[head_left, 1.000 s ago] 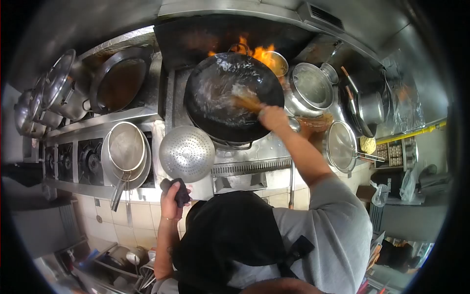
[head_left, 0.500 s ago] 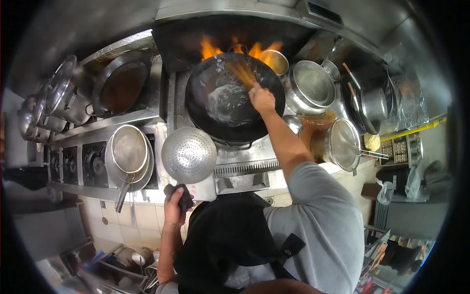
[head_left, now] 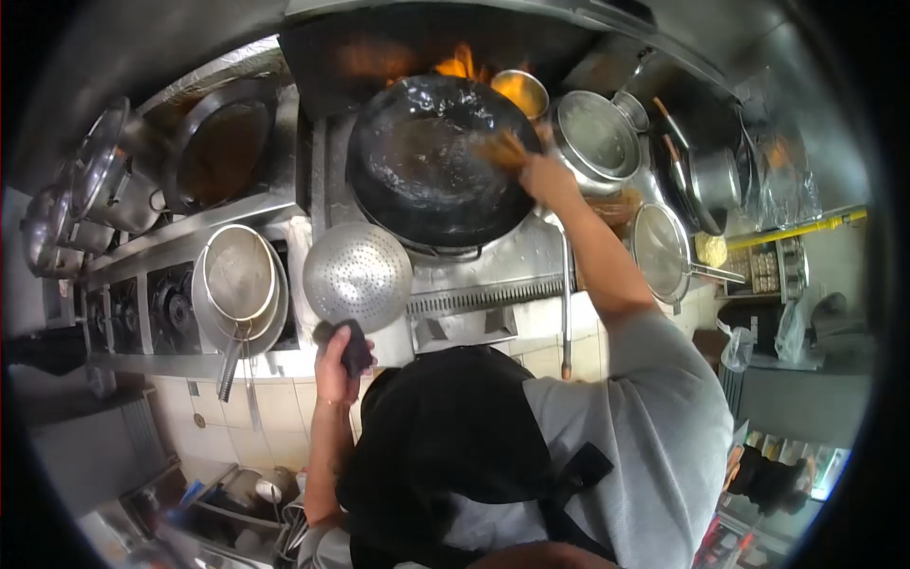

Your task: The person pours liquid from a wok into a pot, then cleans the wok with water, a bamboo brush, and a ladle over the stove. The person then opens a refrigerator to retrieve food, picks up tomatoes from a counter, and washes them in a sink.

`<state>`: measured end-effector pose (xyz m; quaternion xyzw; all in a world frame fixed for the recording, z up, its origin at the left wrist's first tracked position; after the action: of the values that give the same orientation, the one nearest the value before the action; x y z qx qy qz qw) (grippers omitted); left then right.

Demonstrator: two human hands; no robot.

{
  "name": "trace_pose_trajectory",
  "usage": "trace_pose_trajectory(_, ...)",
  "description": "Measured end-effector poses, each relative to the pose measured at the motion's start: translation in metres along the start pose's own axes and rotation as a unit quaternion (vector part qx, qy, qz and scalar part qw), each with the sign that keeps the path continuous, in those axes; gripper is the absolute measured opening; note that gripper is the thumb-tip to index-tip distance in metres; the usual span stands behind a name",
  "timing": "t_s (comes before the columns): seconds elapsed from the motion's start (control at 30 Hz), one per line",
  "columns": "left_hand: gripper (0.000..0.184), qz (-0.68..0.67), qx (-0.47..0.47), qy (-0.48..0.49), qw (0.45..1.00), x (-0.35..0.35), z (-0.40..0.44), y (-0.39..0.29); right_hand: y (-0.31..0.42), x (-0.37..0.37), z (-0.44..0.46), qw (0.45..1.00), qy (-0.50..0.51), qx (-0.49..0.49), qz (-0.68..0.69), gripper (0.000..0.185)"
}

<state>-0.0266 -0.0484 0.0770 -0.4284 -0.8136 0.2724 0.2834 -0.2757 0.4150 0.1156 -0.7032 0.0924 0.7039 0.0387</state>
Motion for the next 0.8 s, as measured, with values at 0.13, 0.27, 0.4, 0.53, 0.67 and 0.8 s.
trace_pose_trajectory(0.13,0.044,0.015,-0.043,0.022,0.999,0.026,0.016,0.009,0.078,0.074,0.028,0.999,-0.031,0.040,-0.005,0.039)
trace_pose_trajectory(0.27,0.044,0.063,-0.031,0.040,0.997,0.039,0.005,0.001,0.085,0.039,-0.049,0.994,0.040,-0.098,-0.038,0.043)
trace_pose_trajectory(0.4,0.044,0.048,-0.036,0.007,0.998,0.047,0.018,0.013,-0.015,0.039,0.024,0.999,-0.051,-0.015,0.000,0.046)
trace_pose_trajectory(0.53,0.050,0.063,-0.051,0.032,0.996,0.086,0.046,0.022,0.055,0.119,0.088,0.984,-0.095,0.061,0.138,0.051)
trace_pose_trajectory(0.67,0.055,0.086,-0.081,0.059,0.991,0.133,0.075,0.036,0.172,0.079,-0.019,0.977,0.013,0.016,0.212,0.053)
trace_pose_trajectory(0.8,0.060,0.087,-0.098,0.028,0.991,0.169,0.086,0.042,0.089,0.008,-0.089,0.980,0.137,-0.125,0.073,0.054)
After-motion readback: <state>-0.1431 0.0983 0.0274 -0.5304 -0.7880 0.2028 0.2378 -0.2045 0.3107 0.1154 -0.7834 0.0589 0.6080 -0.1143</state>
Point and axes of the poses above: each hand's wrist, its own z-axis towards the middle knuckle, its own x-axis out of the palm, y = z × x, the point moved 2 cm from there along z, towards the middle knuckle, and after that the axes turned 15 degrees about -y, right-handed, at the moved point
